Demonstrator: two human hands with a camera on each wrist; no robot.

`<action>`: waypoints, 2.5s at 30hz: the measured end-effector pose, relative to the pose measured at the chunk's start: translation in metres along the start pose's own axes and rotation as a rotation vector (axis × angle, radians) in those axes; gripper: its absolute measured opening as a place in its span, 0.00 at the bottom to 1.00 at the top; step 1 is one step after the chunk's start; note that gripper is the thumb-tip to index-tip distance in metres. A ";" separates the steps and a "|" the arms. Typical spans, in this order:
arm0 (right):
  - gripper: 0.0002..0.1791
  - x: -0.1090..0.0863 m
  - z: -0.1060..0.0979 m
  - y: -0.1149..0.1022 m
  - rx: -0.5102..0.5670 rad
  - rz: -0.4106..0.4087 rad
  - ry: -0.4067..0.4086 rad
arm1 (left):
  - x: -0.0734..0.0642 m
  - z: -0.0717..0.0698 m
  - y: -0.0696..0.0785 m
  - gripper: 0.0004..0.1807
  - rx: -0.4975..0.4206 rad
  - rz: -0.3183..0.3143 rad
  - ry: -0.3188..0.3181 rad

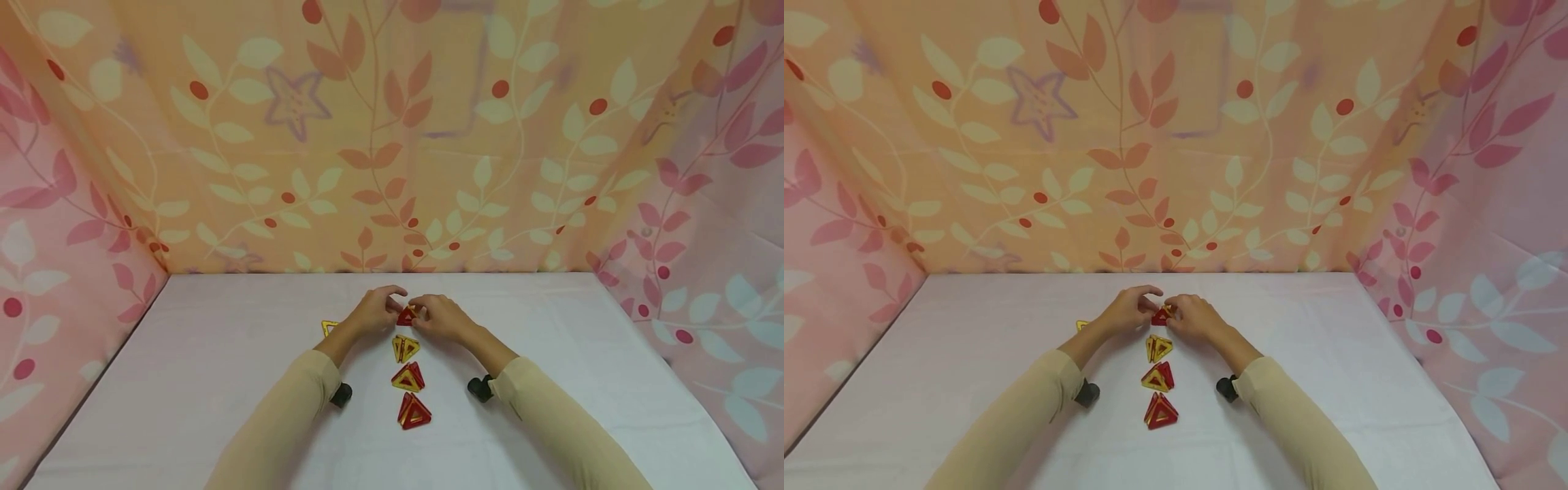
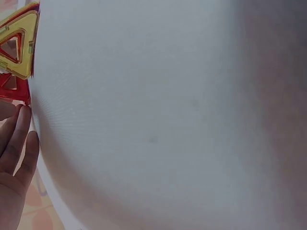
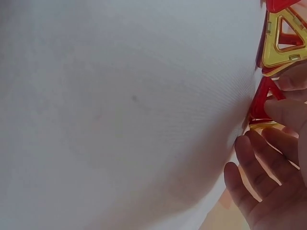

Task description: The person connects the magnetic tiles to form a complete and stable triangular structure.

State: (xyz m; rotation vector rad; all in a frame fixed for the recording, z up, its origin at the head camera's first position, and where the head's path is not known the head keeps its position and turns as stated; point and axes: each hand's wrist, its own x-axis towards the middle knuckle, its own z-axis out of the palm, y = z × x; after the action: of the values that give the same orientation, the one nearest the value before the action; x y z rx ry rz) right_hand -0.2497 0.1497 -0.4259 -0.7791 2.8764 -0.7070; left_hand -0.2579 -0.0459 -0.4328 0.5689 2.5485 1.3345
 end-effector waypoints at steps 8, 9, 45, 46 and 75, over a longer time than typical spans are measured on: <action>0.20 0.000 -0.001 0.000 0.035 -0.009 -0.013 | -0.006 0.000 0.000 0.26 0.015 0.045 -0.017; 0.20 0.000 -0.001 0.000 0.038 -0.011 -0.016 | -0.007 0.000 0.000 0.26 0.015 0.046 -0.016; 0.21 0.000 0.000 0.009 -0.016 -0.111 -0.051 | -0.048 -0.067 -0.024 0.21 0.085 0.093 -0.002; 0.21 0.000 0.000 0.009 -0.017 -0.117 -0.050 | -0.051 -0.072 -0.028 0.21 0.093 0.089 -0.003; 0.24 -0.002 -0.003 0.006 -0.042 -0.104 -0.085 | -0.066 -0.090 -0.064 0.25 0.126 0.084 -0.096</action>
State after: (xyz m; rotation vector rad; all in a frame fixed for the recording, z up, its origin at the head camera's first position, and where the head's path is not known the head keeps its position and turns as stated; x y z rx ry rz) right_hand -0.2513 0.1564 -0.4257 -0.9459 2.8001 -0.6102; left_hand -0.2453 -0.1742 -0.4333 0.7528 2.5688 1.1485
